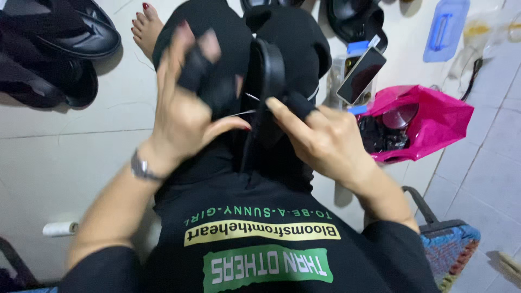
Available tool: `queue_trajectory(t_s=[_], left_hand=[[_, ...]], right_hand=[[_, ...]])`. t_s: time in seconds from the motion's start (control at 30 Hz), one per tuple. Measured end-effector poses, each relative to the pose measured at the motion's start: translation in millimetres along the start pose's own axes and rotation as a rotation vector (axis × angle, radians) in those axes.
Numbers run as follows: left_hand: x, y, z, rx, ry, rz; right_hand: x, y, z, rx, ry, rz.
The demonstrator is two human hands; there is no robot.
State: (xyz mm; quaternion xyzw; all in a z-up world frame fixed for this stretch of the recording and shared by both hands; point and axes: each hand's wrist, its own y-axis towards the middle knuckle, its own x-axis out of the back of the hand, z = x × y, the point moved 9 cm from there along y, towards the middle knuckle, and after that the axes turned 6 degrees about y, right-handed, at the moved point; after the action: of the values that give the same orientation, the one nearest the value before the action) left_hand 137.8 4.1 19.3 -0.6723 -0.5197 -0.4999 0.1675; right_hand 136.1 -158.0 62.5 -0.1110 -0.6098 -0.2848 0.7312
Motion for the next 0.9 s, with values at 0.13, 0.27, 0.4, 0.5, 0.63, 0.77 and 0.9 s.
queue_trajectory(t_s=[0.13, 0.27, 0.4, 0.5, 0.63, 0.77, 0.9], left_hand=[[16.4, -29.4, -3.9, 0.254, -0.686, -0.113], [-27.8, -42.7, -18.7, 0.445, -1.488, 0.144], [-34.9, -28.5, 5.6, 0.760, -1.084, -0.092], [-33.4, -23.7, -16.6, 0.442, -0.666, -0.086], [-30.7, -28.8, -44.9, 0.280, 0.016, -0.228], [-33.5, -35.6, -29.9, 0.371, -0.146, -0.208], [-26.3, -42.0, -6.2, 0.721, -0.801, -0.168]], right_hand=[[-6.3, -13.4, -5.9, -0.088, -0.076, 0.037], [-30.1, -15.5, -14.8, -0.126, 0.116, 0.121], [-37.3, -13.6, -30.3, -0.248, 0.082, 0.153], [-31.6, -17.9, -22.0, -0.095, -0.010, -0.022], [-6.3, -21.6, -5.5, -0.134, -0.128, 0.167], [28.3, -95.4, -31.7, -0.426, -0.145, 0.577], [-6.8, -79.7, -35.0, -0.479, 0.438, 0.293]])
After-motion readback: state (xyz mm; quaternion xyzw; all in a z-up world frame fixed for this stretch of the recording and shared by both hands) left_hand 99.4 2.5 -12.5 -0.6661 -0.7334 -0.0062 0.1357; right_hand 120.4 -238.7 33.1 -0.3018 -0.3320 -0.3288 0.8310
